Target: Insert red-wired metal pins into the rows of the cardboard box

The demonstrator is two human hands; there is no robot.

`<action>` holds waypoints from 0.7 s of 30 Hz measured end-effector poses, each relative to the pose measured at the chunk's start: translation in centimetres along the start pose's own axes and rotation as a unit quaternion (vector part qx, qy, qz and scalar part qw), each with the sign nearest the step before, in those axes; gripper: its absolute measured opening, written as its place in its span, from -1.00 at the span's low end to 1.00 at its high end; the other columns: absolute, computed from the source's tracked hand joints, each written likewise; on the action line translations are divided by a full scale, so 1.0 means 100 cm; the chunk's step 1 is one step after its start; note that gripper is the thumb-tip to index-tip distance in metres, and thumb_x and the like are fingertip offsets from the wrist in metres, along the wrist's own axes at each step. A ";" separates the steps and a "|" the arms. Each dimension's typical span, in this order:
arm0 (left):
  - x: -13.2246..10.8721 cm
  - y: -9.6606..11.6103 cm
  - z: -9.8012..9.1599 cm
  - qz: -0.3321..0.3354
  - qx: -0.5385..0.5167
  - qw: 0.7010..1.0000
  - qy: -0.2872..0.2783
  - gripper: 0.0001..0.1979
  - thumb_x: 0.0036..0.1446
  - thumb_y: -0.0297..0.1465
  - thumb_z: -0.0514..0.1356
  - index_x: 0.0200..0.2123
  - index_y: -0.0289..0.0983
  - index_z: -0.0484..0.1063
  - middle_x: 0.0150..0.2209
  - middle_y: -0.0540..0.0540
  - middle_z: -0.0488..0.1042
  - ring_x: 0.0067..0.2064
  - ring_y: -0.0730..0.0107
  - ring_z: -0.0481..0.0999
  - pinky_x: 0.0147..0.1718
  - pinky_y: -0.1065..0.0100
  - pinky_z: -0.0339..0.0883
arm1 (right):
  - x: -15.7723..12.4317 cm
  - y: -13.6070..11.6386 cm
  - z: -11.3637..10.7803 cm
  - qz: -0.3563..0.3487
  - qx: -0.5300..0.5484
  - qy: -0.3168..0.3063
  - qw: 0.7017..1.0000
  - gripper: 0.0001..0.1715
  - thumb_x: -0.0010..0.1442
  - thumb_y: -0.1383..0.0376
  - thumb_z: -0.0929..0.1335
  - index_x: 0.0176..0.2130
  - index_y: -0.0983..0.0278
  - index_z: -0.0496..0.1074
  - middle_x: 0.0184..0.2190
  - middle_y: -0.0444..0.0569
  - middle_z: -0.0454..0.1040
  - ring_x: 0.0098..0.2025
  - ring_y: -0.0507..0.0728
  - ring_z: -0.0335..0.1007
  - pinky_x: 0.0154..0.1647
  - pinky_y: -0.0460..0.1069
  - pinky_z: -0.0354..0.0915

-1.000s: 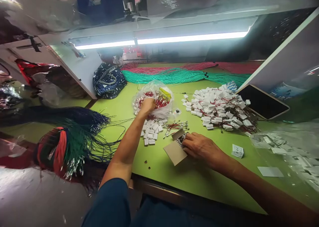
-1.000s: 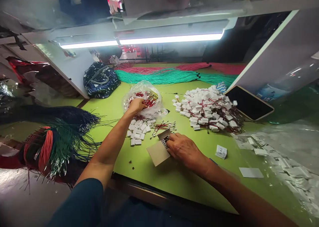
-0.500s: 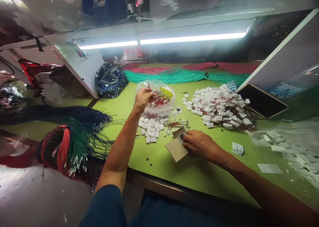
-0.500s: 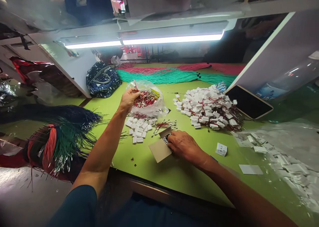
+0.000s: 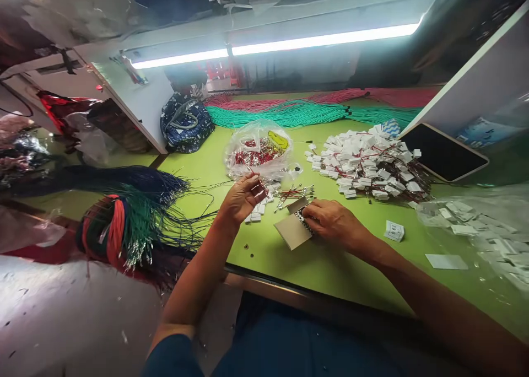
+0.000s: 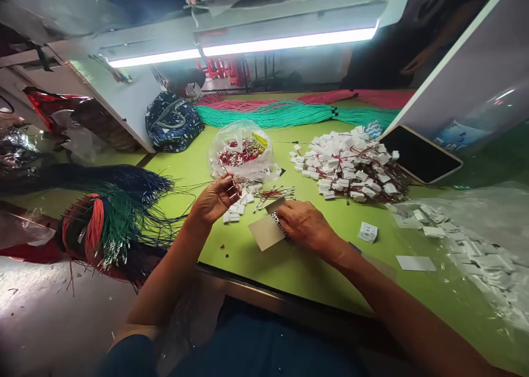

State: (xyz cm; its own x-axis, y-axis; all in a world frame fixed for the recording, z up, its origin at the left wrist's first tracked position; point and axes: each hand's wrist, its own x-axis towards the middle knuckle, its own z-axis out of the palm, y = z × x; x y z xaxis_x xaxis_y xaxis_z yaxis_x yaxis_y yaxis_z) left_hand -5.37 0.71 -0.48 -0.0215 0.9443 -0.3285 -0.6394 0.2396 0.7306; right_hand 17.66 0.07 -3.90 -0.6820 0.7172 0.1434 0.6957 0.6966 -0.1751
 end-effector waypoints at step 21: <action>-0.016 -0.028 -0.010 -0.048 0.061 0.996 -0.045 -0.58 -0.22 -0.55 0.35 -0.21 -0.27 0.38 -0.45 0.05 0.40 -0.49 0.51 0.45 -0.44 0.40 0.35 | -0.007 -0.008 -0.031 0.105 0.242 0.076 0.962 -0.83 0.17 0.26 0.23 -0.37 0.25 0.37 -0.49 -0.10 0.47 -0.47 0.04 0.34 -0.45 -0.09 0.20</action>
State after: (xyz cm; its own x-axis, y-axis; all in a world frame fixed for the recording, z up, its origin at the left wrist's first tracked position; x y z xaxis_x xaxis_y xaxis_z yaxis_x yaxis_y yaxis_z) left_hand -4.32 -1.66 -2.60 0.1075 0.9305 -0.3501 -0.5372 0.3507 0.7671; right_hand 18.31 -0.91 -0.81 -0.4714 0.8613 0.1896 0.6030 0.4717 -0.6434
